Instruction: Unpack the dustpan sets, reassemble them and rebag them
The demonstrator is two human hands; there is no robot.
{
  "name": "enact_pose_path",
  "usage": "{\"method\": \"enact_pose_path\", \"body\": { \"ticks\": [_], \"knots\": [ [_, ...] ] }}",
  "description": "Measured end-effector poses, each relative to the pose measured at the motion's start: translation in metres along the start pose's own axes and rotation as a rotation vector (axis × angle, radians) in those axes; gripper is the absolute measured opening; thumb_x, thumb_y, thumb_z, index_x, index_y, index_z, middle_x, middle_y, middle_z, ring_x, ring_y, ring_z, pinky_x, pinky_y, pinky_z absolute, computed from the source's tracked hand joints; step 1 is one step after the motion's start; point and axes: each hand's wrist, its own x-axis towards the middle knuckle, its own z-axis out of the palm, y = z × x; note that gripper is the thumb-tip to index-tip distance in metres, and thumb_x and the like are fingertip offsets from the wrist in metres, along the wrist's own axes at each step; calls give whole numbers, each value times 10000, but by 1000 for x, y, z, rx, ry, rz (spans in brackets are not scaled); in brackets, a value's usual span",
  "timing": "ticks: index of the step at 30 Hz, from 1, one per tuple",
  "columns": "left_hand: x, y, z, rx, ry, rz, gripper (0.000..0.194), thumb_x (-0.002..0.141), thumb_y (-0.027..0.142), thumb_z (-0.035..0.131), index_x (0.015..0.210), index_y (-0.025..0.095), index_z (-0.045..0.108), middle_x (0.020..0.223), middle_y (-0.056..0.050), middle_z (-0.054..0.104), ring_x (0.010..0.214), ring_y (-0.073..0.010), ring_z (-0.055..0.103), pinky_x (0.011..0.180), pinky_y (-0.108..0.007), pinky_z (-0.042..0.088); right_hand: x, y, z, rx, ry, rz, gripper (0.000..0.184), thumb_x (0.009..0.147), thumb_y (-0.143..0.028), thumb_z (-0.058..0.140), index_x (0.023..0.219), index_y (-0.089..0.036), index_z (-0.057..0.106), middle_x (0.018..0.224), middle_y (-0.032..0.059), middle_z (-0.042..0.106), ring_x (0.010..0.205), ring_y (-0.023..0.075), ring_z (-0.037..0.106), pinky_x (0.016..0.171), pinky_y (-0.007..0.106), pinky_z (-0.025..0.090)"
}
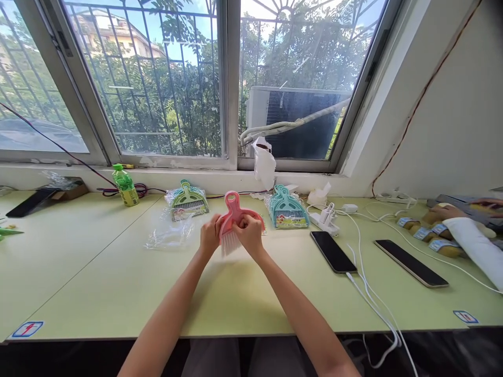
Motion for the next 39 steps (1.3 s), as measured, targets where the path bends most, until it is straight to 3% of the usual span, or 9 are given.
{"method": "enact_pose_path", "body": {
  "ticks": [6,9,12,15,18,24,28,31,39],
  "knots": [
    [-1,8,-1,73,2,-72,359,973,330,305,862,178,610,671,-31,597,559,-133,457,562,-242,274,-1,-13,-6,-248,-44,14,222,831,-372,556,880,-177,650,630,62,604,619,210,569,622,318,424],
    [-1,11,-4,98,25,-159,371,981,343,297,845,183,603,644,-28,596,540,-138,467,543,-243,257,-9,-29,-12,-303,-46,-30,353,888,-395,483,1115,-162,620,909,148,660,859,274,622,743,372,462],
    [-2,10,-3,167,35,-210,324,969,341,347,850,187,605,662,-43,621,568,-158,519,544,-252,250,-17,-38,-8,-299,-37,-61,524,891,-474,460,1333,-193,478,1365,192,472,1265,357,436,939,503,414],
    [-5,10,1,248,1,-231,208,929,266,427,903,193,620,716,-61,659,641,-186,588,555,-261,259,-16,-27,11,-227,-69,44,789,833,-584,502,1474,-197,255,1543,187,209,1440,389,110,1031,647,273],
    [-7,11,5,273,-18,-247,185,918,226,433,929,195,615,769,-71,680,694,-202,628,566,-262,289,-8,-5,34,-102,-130,203,959,778,-628,548,1507,-163,133,1577,211,58,1456,379,70,1067,650,226],
    [-11,17,6,257,22,-249,217,928,215,408,1113,159,507,725,-59,672,694,-224,662,567,-263,340,-1,15,51,-30,-107,242,1127,705,-601,651,1516,-101,48,1584,208,-5,1475,299,36,1159,478,196],
    [-12,20,7,211,-2,-226,326,905,190,431,1228,150,447,749,-48,691,721,-222,673,582,-257,362,2,17,46,-31,-134,230,1103,686,-498,699,1516,-119,80,1586,192,48,1474,295,59,1156,468,217],
    [-12,19,6,221,-40,-203,311,883,182,459,1184,182,537,824,-63,711,762,-224,673,601,-260,368,5,20,42,-43,-168,242,1087,658,-452,721,1512,-126,132,1580,187,114,1468,293,119,1150,443,244],
    [-9,11,4,264,-79,-200,264,885,226,481,1087,197,649,875,-88,714,804,-235,659,625,-275,366,3,32,26,-32,-219,89,952,710,-550,681,1492,-198,268,1530,157,296,1425,279,264,1111,452,301]
  ]
}}
